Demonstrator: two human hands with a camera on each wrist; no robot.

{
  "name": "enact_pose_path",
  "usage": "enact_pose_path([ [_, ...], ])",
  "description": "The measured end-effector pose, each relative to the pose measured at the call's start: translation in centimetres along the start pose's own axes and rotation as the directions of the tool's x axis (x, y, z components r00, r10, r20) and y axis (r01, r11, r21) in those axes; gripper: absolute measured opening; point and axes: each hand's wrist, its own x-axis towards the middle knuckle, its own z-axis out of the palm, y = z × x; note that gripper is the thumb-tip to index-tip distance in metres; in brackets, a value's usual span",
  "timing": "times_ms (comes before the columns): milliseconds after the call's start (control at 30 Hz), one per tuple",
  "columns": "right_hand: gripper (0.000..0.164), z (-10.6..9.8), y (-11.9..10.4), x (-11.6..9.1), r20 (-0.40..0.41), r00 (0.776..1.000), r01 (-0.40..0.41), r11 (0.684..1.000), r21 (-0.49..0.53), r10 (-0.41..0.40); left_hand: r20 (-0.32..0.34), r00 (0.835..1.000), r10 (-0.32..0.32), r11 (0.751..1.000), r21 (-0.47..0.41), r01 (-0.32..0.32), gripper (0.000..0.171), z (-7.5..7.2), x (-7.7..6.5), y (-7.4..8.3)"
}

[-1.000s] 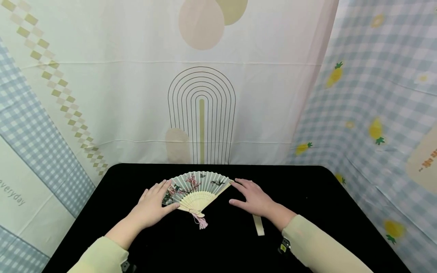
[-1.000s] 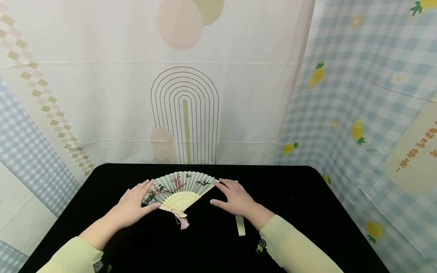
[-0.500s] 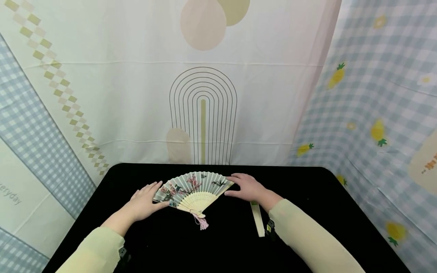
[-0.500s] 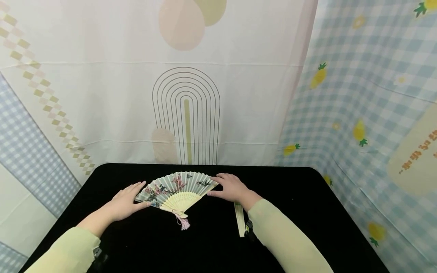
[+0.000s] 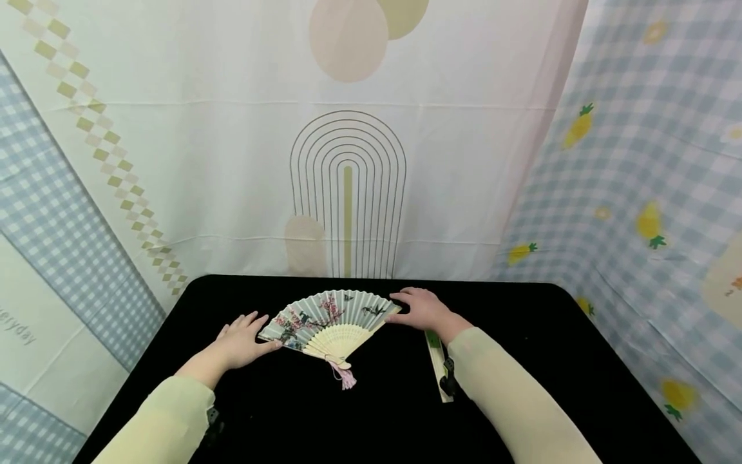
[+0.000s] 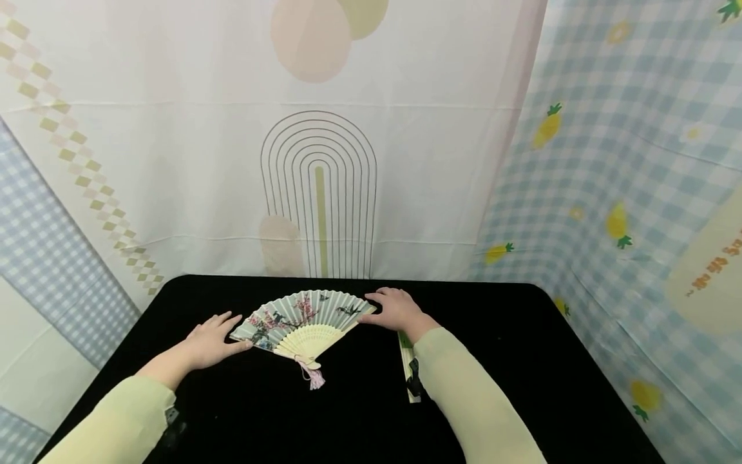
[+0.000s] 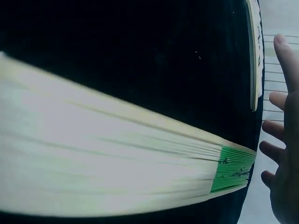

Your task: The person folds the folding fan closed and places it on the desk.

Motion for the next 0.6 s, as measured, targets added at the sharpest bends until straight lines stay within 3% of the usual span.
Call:
enact_pose_path([
  [600, 0.081, 0.2, -0.5, 1.5, 0.022, 0.999, -0.032, 0.998, -0.050, 0.033, 0.062, 0.998, -0.033, 0.998, -0.053, 0.036, 0.092, 0.2, 2.1, -1.1],
])
